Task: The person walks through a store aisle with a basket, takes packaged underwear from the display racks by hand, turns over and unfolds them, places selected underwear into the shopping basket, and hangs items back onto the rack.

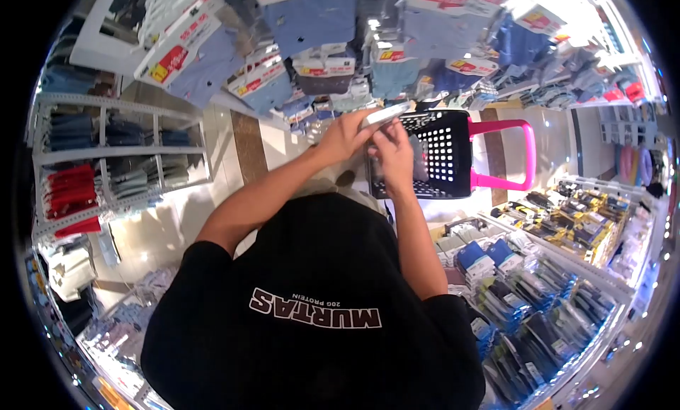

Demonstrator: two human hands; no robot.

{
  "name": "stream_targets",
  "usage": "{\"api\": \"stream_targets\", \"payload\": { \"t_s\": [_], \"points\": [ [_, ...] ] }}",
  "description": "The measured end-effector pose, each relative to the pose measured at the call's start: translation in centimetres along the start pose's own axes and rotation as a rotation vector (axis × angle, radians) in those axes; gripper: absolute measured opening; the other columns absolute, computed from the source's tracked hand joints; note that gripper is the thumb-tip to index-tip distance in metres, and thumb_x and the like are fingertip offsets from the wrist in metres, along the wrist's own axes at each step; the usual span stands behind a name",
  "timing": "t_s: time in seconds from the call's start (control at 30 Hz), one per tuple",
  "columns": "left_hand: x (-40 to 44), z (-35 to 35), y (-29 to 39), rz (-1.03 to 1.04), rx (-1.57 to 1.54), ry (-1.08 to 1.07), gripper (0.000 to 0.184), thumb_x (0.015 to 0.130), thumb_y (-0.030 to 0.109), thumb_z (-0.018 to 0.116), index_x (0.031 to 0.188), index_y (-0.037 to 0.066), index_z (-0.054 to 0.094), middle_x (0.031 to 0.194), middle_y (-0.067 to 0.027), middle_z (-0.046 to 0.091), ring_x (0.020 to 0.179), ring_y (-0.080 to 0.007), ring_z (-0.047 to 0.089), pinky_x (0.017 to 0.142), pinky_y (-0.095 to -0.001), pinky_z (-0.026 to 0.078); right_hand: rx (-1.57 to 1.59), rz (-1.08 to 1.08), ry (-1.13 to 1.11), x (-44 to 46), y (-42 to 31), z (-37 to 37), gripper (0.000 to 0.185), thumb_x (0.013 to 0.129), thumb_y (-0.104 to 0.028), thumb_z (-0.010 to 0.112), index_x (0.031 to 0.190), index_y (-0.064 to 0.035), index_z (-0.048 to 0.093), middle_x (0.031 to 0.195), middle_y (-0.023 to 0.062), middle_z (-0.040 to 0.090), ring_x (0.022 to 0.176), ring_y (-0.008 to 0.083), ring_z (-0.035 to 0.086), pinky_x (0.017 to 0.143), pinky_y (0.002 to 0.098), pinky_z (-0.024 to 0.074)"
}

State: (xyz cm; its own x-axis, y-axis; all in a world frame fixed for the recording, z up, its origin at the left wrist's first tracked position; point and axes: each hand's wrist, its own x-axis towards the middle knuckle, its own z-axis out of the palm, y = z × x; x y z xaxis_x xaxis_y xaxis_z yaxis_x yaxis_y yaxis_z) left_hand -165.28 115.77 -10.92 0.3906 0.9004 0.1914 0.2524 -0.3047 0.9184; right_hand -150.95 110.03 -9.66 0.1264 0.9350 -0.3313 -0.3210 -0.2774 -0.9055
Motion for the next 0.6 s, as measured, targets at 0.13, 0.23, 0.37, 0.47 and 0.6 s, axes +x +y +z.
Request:
{"api": "stream_targets", "payload": {
  "t_s": [0.13,0.23,0.37,0.47,0.6],
  "points": [
    [3.3,0.5,-1.3,-0.054,-0.056,0.029,0.039,0.092,0.027,0.059,0.123,0.005,0.059,0.101,-0.0209,0.068,0.093,-0.0380,0.065,0.081,-0.0403,0.051,-0.079,-0.005,0.054,0.7,0.7,-0.9,0.058,0.095,-0.017,0.060,0.146,-0.0046,0.034,0.135,0.0134,0.046,0.105,0.0174,0.059,0.083,0.0332,0.0548],
    [6.1,0.7,-1.2,0.018,-0.138,0.017,0.038,0.090,0.029,0.061,0.117,0.002,0.059,0.094,-0.0221,0.068,0.089,-0.0384,0.065,0.077,-0.0414,0.051,-0.118,0.022,0.115,0.0,0.7,-1.6,0.059,0.094,-0.015,0.062,0.145,-0.0041,0.035,0.135,0.0153,0.046,0.105,0.0191,0.059,0.082,0.0330,0.0543],
    [9.1,0.5,-1.0,-0.037,-0.145,0.003,0.035,0.087,0.031,0.062,0.104,0.000,0.059,0.089,-0.0238,0.066,0.084,-0.0382,0.065,0.072,-0.0433,0.049,-0.164,0.081,0.226,-1.0,1.3,-3.4,0.058,0.092,-0.013,0.063,0.143,-0.0031,0.036,0.133,0.0157,0.047,0.101,0.0181,0.059,0.079,0.0311,0.0538],
    [10.7,0.3,-1.3,-0.172,-0.155,-0.027,0.036,0.084,0.032,0.063,0.097,-0.001,0.058,0.085,-0.0245,0.065,0.081,-0.0379,0.064,0.070,-0.0433,0.048,-0.174,0.092,0.301,-1.9,1.8,-4.3,0.056,0.093,-0.013,0.062,0.142,-0.0033,0.037,0.132,0.0155,0.048,0.101,0.0181,0.058,0.079,0.0310,0.0537],
    [11.9,-0.1,-2.4,-0.201,-0.277,0.070,0.035,0.084,0.030,0.069,0.096,-0.002,0.058,0.086,-0.0225,0.066,0.079,-0.0347,0.065,0.069,-0.0403,0.049,-0.184,0.088,0.340,-2.3,2.7,-5.0,0.050,0.096,-0.015,0.059,0.141,-0.0074,0.039,0.125,0.0111,0.054,0.097,0.0172,0.061,0.076,0.0320,0.0554]
  ]
}}
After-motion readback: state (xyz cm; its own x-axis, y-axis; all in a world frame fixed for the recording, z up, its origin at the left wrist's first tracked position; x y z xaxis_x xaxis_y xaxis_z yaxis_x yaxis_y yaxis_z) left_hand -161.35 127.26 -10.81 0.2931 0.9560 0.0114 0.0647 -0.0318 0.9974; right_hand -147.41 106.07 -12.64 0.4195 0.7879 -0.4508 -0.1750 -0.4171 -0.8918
